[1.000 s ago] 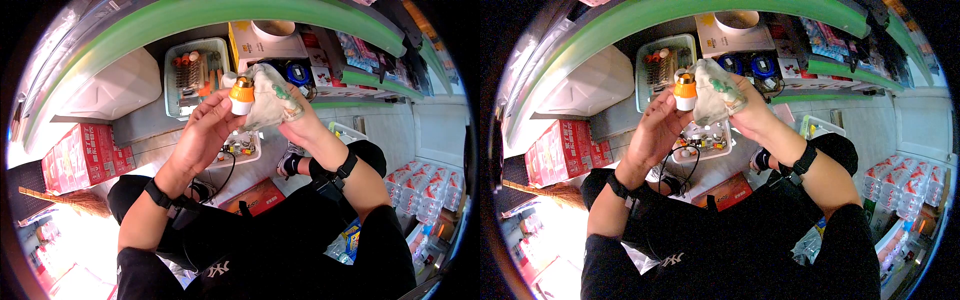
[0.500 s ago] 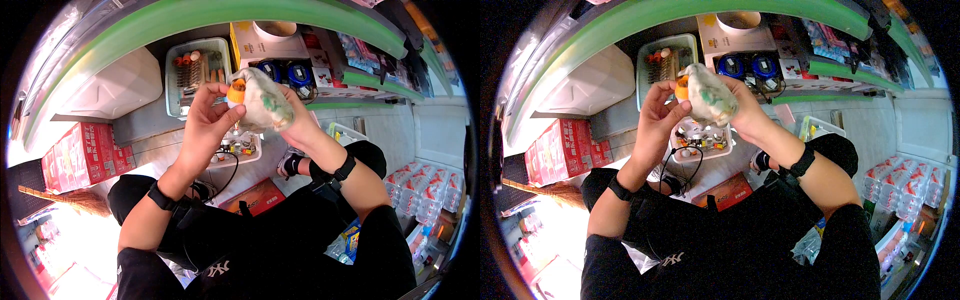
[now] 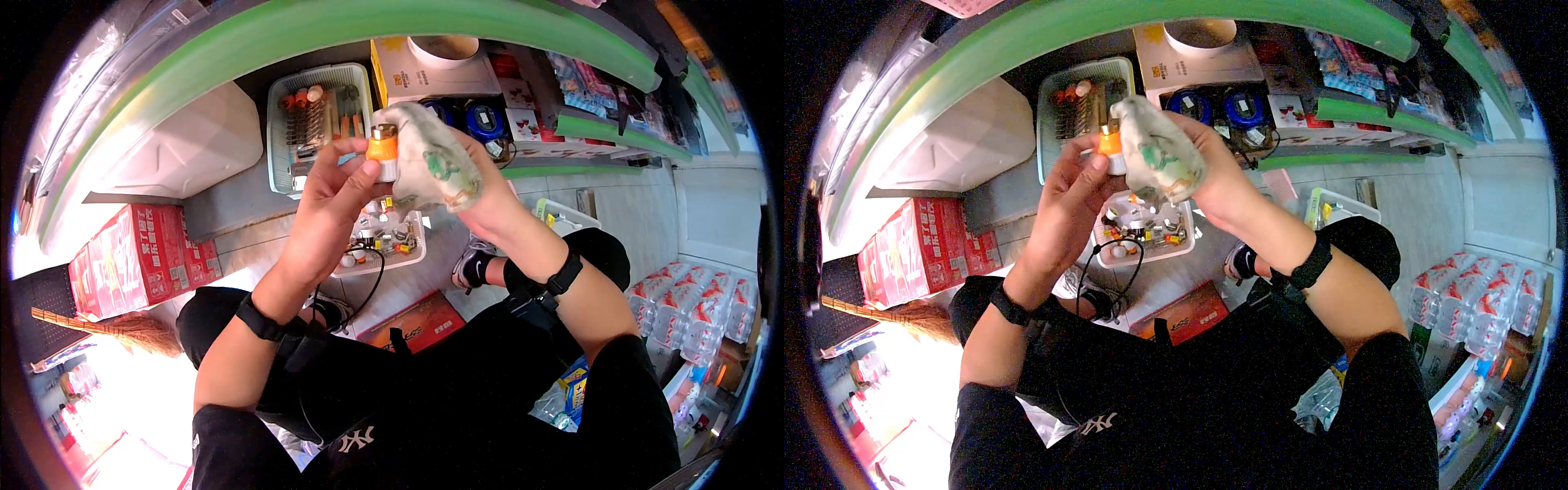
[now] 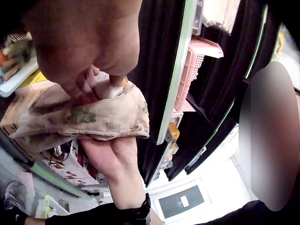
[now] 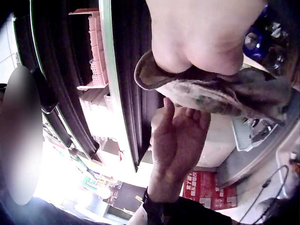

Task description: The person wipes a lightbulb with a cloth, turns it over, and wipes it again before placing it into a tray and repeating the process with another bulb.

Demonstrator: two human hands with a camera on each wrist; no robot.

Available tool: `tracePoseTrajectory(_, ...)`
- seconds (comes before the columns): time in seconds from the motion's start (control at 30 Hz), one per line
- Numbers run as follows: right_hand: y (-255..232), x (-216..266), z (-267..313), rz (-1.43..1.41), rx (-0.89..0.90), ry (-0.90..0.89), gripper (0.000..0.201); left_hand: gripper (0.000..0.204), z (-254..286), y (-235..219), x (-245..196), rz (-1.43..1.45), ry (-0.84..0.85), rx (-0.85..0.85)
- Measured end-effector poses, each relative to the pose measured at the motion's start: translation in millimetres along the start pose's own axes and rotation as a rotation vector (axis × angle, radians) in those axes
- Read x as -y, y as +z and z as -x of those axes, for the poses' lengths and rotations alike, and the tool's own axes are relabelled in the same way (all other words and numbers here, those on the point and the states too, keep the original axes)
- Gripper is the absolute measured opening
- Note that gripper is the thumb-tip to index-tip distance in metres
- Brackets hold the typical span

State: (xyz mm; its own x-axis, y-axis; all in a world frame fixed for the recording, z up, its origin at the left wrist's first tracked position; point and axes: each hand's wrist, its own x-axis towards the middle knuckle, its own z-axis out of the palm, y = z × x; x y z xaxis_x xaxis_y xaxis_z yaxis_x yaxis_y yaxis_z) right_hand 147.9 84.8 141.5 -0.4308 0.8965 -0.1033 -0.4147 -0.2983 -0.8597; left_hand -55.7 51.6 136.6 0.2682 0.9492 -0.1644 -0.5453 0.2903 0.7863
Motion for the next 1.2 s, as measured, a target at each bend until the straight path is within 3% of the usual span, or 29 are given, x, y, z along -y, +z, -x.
tracePoseTrajectory(0.23, -1.9, 0.8, 0.0, 0.127, -0.008, 0.079, 0.042, 0.029, 0.5, 6.0, 3.6, -0.155, 0.086, -0.004)
tracePoseTrajectory(0.33, -4.3, -5.2, -1.1, 0.181, -0.022, 0.032, 0.039, 0.032, 0.9, -0.5, 6.7, -0.184, 0.087, -0.025)
tracePoseTrajectory(0.53, -3.5, 4.3, -0.6, -0.025, -0.085, 0.08, 0.036, 0.032, 3.6, 2.8, -1.0, 0.103, -0.054, -0.02)
tracePoseTrajectory(0.63, -3.3, -1.4, -1.7, -0.031, -0.083, 0.051, 0.034, 0.029, 3.6, -3.4, 1.2, 0.099, 0.003, 0.03)
tracePoseTrajectory(0.77, 1.7, -0.2, 1.4, 0.063, -0.022, 0.11, 0.033, 0.03, -0.8, -7.9, 6.9, -0.06, 0.019, -0.039)
tracePoseTrajectory(0.93, -3.5, -6.3, -1.6, 0.14, -0.055, -0.008, 0.028, 0.032, 2.7, -1.2, 6.1, -0.254, 0.095, -0.044)
tracePoseTrajectory(1.13, -1.0, 2.6, -0.8, -0.01, -0.113, 0.071, 0.028, 0.032, 2.1, -0.1, 2.9, -0.004, -0.032, -0.034)
tracePoseTrajectory(1.2, -2.5, 2.0, -1.3, -0.043, -0.105, 0.085, 0.03, 0.038, -1.3, -6.5, 4.9, -0.058, -0.024, 0.003)
